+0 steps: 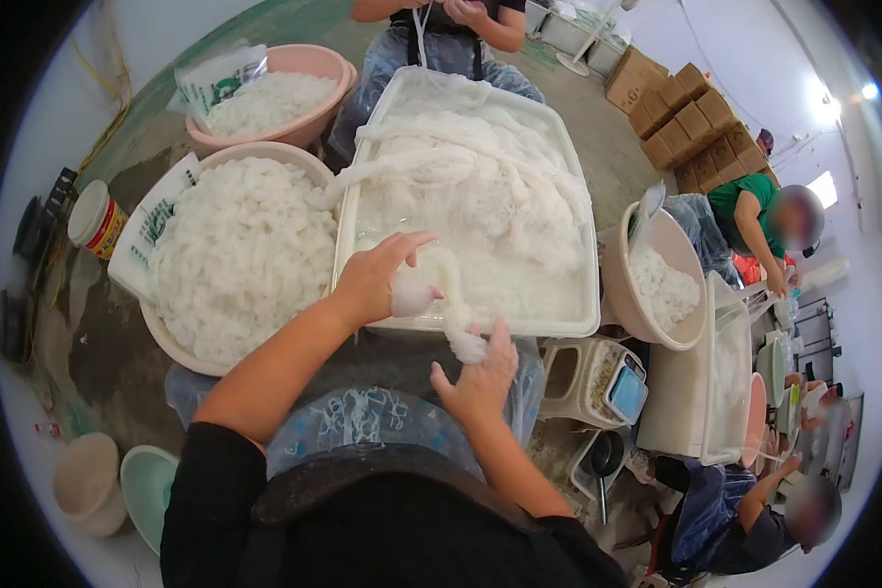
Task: The person sits at a workstation and repeatedly pulls, stretches, and separates strands of white fibrous material from a water-filled basin. They transfer the processed strands into a large pink basin beside them. Other workers perform similar tasks in the background.
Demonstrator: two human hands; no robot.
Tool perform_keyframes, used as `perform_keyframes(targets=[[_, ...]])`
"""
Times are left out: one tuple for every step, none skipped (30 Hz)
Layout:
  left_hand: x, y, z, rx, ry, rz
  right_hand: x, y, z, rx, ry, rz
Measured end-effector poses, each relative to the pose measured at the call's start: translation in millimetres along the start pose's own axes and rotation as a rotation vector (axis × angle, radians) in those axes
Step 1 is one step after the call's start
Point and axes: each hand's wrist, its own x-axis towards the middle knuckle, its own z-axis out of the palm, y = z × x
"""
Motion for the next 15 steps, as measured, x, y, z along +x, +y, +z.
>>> perform_keyframes(targets=[[-3, -5, -1, 0.03, 0.038, 0.086, 0, -5, -18, -0.059, 0.059, -0.031], [-3, -8, -1, 0.057, 0.074, 0.182, -6, 2, -24, 0.0, 0.054, -0.036], [-4, -7, -3, 0.084, 0.065, 0.218, -16, 10, -30, 0.06, 0.046, -0.042], [-4, -9, -5, 0.139, 0.027, 0.272, -19, 13, -36, 0.122, 0.042, -0.048], [-5, -14, -7, 0.195, -0.012, 0.323, -16, 12, -43, 0.206, 0.184, -0.117], [-5, -17, -10, 0.251, -0.051, 0.373, -11, 11, -46, 0.312, 0.173, -0.152], [-1, -14, -10, 0.282, -0.073, 0.429, -6, 13, -48, 0.411, 0.166, -0.179], [2, -7, -13, 0.321, -0.096, 0.479, 0, 10, -52, 0.516, 0.156, -0.209], [6, -2, -13, 0.359, -0.118, 0.529, 7, -3, -56, 0.846, 0.028, 0.048], [13, 1, -12, 0.371, -0.116, 0.573, 19, -7, -44, 0.985, -0.039, 0.088], [20, 5, -10, 0.384, -0.113, 0.615, 33, -7, -25, 1.125, -0.11, 0.126], [26, 7, -9, 0.396, -0.11, 0.655, 44, -10, -13, 1.263, -0.185, 0.164], [34, 12, -7, 0.403, -0.142, 0.657, 53, -15, -10, 1.385, -0.28, 0.201], [39, 16, -8, 0.416, -0.173, 0.654, 61, -20, -6, 1.511, -0.381, 0.233], [44, 19, -9, 0.429, -0.203, 0.651, 64, -26, -3, 1.633, -0.486, 0.265]])
